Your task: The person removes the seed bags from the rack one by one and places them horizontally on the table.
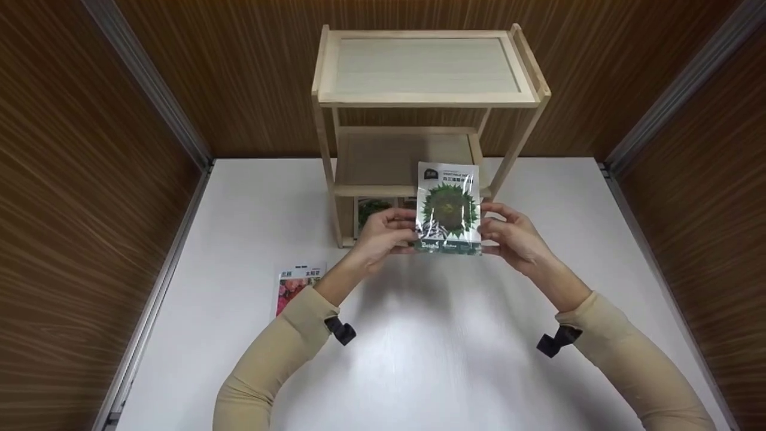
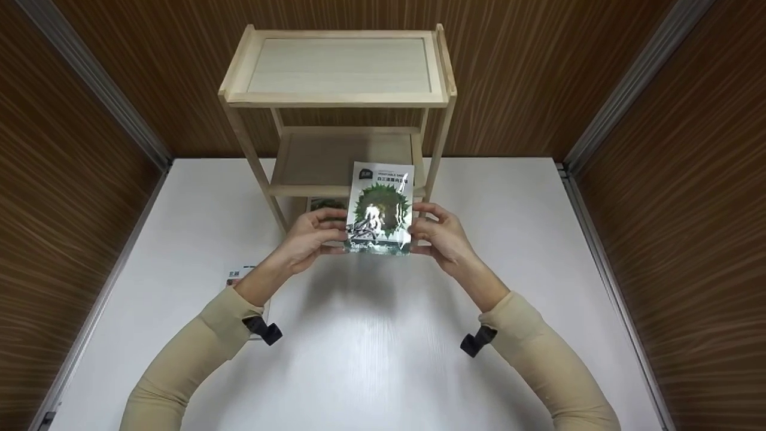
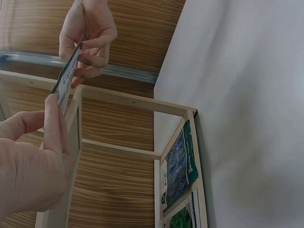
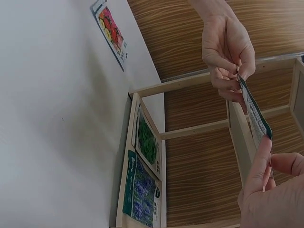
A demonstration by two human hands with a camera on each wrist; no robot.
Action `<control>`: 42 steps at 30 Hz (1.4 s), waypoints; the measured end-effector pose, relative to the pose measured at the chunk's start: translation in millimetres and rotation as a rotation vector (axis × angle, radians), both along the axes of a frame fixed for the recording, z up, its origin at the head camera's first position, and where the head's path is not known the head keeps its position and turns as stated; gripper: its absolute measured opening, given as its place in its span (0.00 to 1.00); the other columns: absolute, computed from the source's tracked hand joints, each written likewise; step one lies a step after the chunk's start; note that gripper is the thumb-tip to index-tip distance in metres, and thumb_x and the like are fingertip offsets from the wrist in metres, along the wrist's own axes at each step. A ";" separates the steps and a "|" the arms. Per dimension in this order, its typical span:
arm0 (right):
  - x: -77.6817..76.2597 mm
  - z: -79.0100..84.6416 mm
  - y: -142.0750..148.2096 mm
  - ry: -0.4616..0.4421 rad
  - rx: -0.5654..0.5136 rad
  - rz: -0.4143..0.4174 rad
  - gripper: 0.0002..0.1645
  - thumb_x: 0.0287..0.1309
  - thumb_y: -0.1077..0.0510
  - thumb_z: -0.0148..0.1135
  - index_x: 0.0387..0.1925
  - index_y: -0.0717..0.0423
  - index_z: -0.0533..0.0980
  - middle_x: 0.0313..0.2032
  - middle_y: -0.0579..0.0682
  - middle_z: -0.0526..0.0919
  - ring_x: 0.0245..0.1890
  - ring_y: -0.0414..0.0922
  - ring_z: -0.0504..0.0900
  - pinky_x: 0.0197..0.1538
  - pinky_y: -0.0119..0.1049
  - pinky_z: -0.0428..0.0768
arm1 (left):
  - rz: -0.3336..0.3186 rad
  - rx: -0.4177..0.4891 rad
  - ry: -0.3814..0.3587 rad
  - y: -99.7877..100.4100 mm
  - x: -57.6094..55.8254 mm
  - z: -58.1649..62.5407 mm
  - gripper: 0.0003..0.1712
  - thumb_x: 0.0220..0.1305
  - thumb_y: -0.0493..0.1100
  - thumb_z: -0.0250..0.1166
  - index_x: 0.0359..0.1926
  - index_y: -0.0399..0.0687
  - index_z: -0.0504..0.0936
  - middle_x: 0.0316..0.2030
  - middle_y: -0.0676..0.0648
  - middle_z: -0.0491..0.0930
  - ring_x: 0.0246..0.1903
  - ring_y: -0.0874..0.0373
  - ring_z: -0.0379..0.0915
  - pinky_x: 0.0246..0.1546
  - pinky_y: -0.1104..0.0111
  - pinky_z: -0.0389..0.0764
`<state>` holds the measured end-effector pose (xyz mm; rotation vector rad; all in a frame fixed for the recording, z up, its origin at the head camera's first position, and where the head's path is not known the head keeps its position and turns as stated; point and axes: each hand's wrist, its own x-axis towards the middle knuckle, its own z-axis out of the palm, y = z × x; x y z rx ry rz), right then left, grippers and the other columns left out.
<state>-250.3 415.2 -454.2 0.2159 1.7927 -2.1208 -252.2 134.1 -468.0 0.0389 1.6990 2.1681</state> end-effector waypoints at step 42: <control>43.6 -29.1 -44.1 0.064 -0.041 0.027 0.22 0.62 0.72 0.57 0.55 0.51 0.72 0.32 0.41 0.80 0.31 0.39 0.79 0.31 0.35 0.90 | -0.039 -0.027 -0.009 -49.7 46.4 -15.5 0.26 0.62 0.24 0.66 0.62 0.31 0.76 0.41 0.49 0.84 0.37 0.60 0.83 0.34 0.68 0.94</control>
